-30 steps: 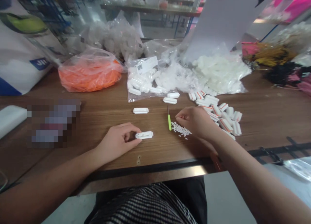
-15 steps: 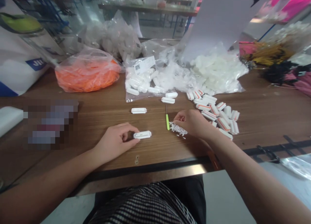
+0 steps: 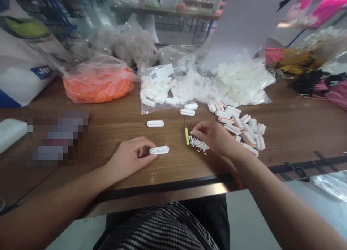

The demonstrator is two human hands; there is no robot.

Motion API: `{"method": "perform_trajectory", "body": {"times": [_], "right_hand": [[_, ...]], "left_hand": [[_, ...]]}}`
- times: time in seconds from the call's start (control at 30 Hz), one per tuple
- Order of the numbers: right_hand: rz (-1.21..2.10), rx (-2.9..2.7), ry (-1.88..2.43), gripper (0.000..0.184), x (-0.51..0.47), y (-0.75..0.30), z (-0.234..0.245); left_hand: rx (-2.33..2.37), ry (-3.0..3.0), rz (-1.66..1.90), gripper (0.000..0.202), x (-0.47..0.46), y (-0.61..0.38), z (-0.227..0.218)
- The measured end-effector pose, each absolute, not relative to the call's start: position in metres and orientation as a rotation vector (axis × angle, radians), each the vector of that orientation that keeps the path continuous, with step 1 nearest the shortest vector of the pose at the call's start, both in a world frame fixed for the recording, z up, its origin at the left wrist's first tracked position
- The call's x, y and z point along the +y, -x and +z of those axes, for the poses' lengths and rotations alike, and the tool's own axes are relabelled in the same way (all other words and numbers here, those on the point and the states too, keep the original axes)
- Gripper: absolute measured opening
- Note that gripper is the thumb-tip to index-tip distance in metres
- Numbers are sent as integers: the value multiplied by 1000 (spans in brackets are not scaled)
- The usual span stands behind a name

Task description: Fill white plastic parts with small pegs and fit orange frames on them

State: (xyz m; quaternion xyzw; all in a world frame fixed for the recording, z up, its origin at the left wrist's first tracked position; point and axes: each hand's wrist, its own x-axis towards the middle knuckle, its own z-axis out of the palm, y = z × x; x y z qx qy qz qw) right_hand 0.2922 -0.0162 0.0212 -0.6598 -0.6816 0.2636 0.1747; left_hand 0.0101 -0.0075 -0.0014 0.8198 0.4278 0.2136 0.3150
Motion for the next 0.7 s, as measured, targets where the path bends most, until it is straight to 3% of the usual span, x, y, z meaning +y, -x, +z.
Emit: {"method": "perform_trajectory", "body": {"times": [0.27, 0.7], "right_hand": [[111, -2300, 1925, 22, -6, -285, 10], [528, -2212, 1732, 22, -20, -272, 38]], "left_hand": [[1114, -2185, 568, 9, -8, -9, -4], [1126, -2155, 570, 10, -8, -11, -2]]}}
